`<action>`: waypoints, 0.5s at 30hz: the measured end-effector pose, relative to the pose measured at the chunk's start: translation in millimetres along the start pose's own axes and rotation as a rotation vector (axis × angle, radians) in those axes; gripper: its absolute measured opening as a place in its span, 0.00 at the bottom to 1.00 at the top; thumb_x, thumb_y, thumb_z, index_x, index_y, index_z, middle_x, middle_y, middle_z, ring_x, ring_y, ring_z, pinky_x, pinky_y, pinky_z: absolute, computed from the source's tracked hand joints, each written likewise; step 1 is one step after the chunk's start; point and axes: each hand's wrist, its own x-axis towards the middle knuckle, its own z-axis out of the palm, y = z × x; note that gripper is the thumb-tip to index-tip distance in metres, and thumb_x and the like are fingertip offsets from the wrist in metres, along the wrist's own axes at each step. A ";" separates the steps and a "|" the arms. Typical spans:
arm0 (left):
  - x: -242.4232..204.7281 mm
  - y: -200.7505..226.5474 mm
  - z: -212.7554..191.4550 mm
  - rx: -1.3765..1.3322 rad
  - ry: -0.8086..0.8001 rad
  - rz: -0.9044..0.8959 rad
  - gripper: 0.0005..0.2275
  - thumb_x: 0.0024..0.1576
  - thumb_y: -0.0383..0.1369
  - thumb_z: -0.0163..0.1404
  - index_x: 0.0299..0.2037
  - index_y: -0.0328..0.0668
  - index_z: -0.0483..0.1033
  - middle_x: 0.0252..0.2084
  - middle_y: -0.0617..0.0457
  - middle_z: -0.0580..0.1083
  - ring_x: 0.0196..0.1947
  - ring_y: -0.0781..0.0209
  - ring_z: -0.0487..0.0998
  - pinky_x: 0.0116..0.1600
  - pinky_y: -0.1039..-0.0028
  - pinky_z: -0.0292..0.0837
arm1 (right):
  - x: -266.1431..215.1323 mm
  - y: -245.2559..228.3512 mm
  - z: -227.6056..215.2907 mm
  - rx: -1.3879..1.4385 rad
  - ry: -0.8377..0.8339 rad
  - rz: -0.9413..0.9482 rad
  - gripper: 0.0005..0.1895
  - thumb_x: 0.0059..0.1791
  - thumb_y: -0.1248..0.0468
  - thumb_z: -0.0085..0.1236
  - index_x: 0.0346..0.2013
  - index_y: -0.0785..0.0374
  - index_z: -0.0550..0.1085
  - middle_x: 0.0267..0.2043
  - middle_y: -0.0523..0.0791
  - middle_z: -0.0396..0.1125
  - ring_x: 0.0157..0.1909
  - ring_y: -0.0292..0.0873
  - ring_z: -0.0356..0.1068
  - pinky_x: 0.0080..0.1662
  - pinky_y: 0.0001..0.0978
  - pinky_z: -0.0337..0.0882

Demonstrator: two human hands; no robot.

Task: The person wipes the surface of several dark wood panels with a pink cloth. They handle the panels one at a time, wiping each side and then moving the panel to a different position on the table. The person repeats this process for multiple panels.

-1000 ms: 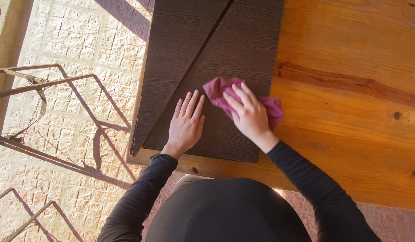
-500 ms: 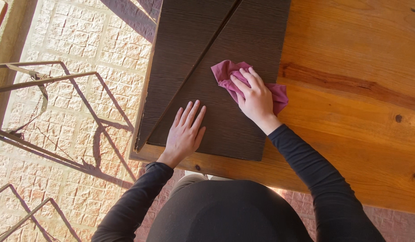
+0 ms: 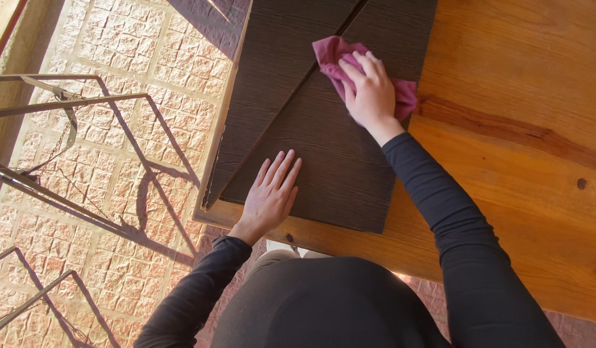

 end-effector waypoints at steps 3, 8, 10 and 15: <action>-15.5 -8.7 -5.8 -0.027 -0.051 0.037 0.26 0.65 0.35 0.41 0.75 0.46 0.54 0.78 0.45 0.52 0.78 0.49 0.49 0.76 0.56 0.41 | 4.9 -1.4 5.7 -0.054 0.035 0.100 0.20 0.53 0.61 0.60 0.61 0.51 0.77 0.62 0.50 0.65 0.66 0.59 0.62 0.63 0.54 0.65; -39.4 -22.3 -7.0 0.018 -0.122 0.068 0.32 0.58 0.31 0.45 0.75 0.54 0.54 0.78 0.47 0.52 0.78 0.50 0.49 0.76 0.56 0.44 | -38.9 -81.9 -8.8 -0.029 0.100 0.018 0.18 0.50 0.64 0.62 0.56 0.53 0.79 0.60 0.51 0.67 0.64 0.61 0.64 0.61 0.50 0.70; -43.1 -19.1 -7.6 0.002 -0.094 0.058 0.32 0.56 0.30 0.46 0.75 0.54 0.55 0.77 0.46 0.52 0.77 0.50 0.50 0.76 0.55 0.44 | -61.8 -116.6 -14.0 -0.012 0.079 -0.036 0.19 0.49 0.64 0.62 0.56 0.52 0.79 0.60 0.51 0.67 0.65 0.60 0.64 0.62 0.50 0.69; -45.7 -15.1 -8.0 -0.036 0.005 0.043 0.35 0.52 0.29 0.52 0.73 0.54 0.59 0.76 0.45 0.55 0.76 0.49 0.54 0.76 0.54 0.47 | -68.3 -125.1 -22.5 0.041 0.015 -0.164 0.22 0.47 0.63 0.62 0.57 0.49 0.77 0.62 0.49 0.67 0.67 0.58 0.63 0.63 0.50 0.68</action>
